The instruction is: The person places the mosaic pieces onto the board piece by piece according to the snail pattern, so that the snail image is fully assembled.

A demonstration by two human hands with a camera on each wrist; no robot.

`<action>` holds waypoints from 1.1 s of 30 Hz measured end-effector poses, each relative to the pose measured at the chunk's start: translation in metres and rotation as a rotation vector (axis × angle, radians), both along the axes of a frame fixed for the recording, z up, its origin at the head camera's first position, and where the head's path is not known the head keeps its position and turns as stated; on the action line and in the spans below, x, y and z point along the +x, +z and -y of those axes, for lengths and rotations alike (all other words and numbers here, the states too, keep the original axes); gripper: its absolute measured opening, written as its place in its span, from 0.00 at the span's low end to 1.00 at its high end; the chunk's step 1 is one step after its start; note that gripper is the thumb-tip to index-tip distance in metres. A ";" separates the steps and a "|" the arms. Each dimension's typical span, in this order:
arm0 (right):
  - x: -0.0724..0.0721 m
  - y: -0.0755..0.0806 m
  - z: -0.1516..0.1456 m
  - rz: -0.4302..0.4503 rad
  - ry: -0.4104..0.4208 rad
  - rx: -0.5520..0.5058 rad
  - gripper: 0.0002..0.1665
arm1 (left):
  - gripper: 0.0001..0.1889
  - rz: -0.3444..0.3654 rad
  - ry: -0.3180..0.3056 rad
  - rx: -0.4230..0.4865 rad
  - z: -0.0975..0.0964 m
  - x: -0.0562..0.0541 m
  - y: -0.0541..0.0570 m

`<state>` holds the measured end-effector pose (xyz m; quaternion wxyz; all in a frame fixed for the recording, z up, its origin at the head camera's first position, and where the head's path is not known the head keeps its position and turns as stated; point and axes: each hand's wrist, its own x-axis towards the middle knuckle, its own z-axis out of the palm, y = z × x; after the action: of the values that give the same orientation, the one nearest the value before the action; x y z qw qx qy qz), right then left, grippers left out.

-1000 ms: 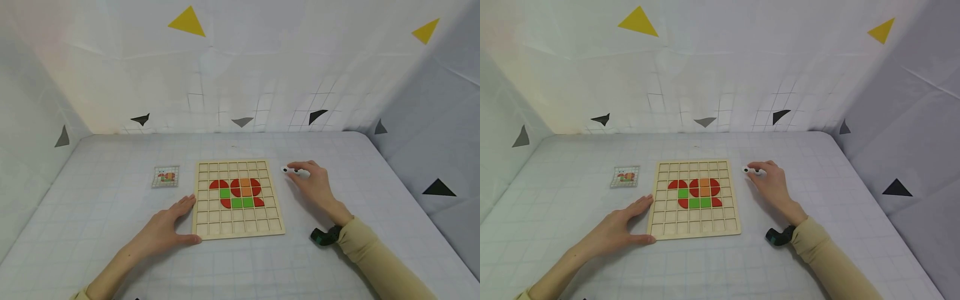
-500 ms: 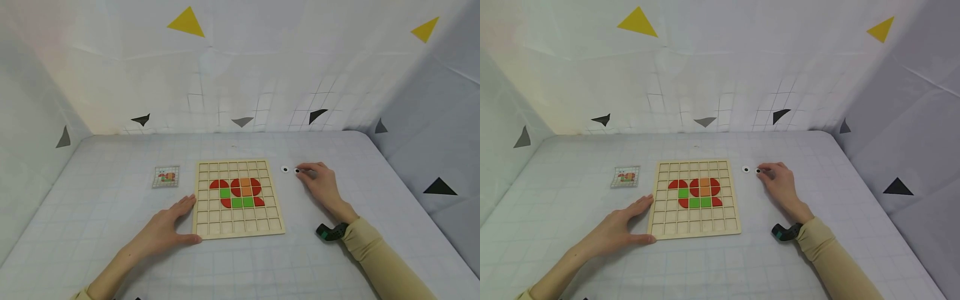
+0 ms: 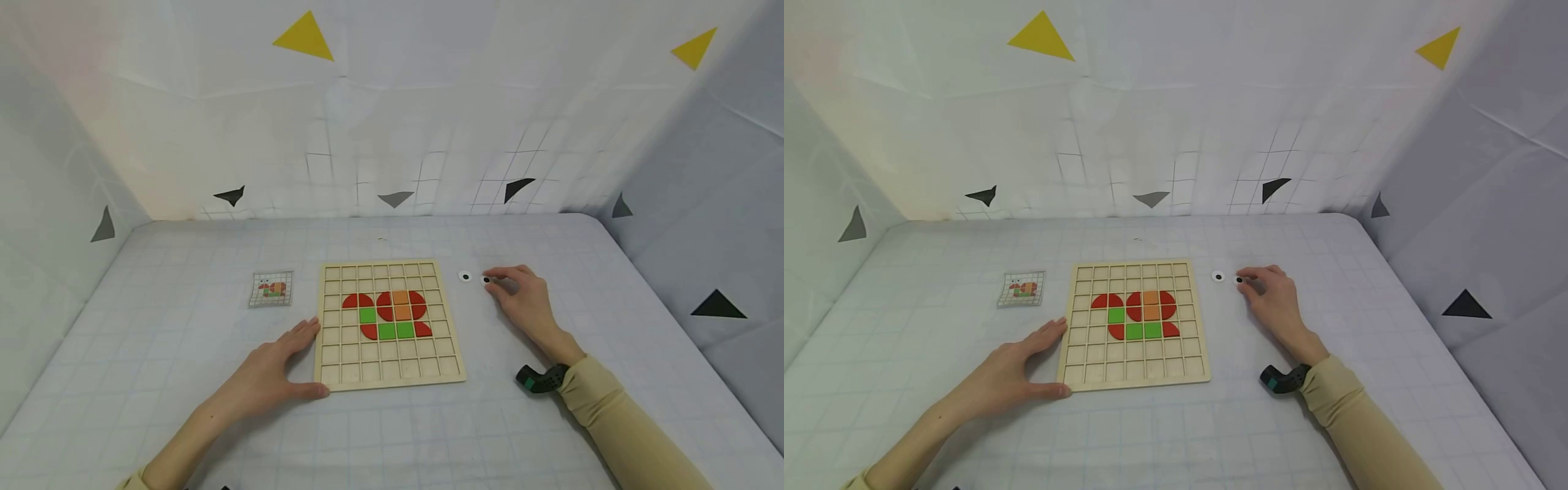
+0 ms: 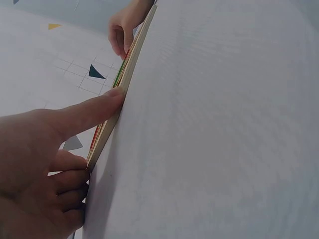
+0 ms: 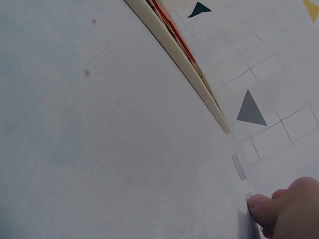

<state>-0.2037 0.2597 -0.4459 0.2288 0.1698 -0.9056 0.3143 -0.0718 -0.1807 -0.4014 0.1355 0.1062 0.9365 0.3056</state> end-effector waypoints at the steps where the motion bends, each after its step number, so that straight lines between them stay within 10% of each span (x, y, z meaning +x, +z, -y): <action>1: 0.000 0.000 0.000 -0.001 -0.001 0.000 0.15 | 0.56 -0.001 -0.001 -0.001 0.000 0.000 0.000; 24: 0.001 0.002 0.002 0.012 -0.009 -0.001 0.14 | 0.56 -0.004 0.002 -0.003 0.000 0.001 0.001; 33: 0.010 0.027 0.027 0.009 -0.008 -0.046 0.13 | 0.57 0.009 0.009 0.005 0.000 0.000 0.000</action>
<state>-0.1934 0.2328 -0.4191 0.2297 0.1595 -0.8998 0.3350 -0.0720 -0.1808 -0.4018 0.1380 0.1011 0.9356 0.3089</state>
